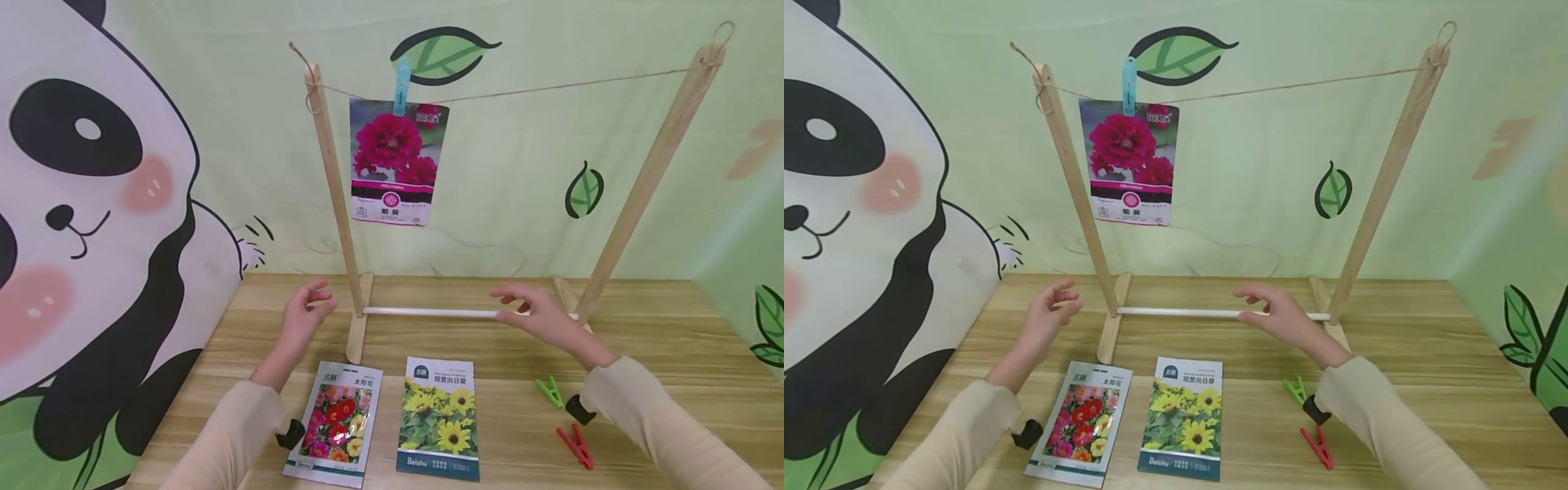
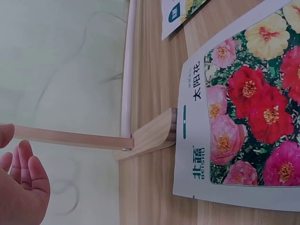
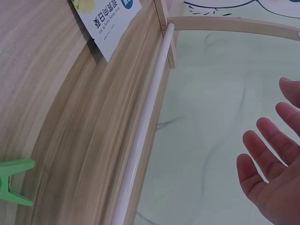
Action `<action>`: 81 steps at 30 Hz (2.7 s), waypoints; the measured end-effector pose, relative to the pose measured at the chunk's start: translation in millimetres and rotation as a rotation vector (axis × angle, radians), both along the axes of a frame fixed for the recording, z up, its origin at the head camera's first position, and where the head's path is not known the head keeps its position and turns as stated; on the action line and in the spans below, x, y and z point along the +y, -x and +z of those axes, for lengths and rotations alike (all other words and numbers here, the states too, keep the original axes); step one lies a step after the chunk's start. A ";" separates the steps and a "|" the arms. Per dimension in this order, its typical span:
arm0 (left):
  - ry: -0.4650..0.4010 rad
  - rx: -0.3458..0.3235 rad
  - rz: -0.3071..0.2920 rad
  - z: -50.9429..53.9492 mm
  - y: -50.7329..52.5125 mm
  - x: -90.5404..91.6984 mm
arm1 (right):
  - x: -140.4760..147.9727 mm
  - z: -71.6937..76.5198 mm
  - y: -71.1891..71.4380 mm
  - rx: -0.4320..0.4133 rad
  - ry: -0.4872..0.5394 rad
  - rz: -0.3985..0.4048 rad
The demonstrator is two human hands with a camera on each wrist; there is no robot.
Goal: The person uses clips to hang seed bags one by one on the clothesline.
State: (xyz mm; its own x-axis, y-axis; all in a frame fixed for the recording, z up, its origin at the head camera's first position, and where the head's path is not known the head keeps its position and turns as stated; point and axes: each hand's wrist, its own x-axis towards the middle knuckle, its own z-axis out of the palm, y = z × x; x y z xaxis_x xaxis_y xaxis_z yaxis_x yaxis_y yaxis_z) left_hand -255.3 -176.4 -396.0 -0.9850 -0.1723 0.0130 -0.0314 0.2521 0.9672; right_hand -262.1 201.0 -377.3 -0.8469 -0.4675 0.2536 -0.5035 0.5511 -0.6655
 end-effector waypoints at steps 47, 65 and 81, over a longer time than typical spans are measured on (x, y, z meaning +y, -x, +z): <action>0.085 -0.084 -0.107 -27.6 -14.3 -15.5 | 19.1 -23.5 -1.8 -0.145 -0.030 0.056; 0.127 -0.106 -0.168 -37.9 -20.0 -24.3 | 28.8 -32.8 -6.4 -0.180 -0.062 0.065; 0.117 -0.142 -0.209 -51.1 -23.2 -28.4 | 38.5 -39.8 -13.1 -0.203 -0.087 0.061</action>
State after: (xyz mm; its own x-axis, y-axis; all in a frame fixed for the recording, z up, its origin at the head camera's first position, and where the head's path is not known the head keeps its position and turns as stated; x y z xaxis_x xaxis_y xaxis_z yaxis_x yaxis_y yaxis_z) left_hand -232.1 -204.9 -447.0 -0.9924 0.0291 -0.1199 -0.1002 0.3770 0.9208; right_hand -249.0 239.4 -417.2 -0.8460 -0.5318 0.0372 -0.3977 0.5832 -0.7083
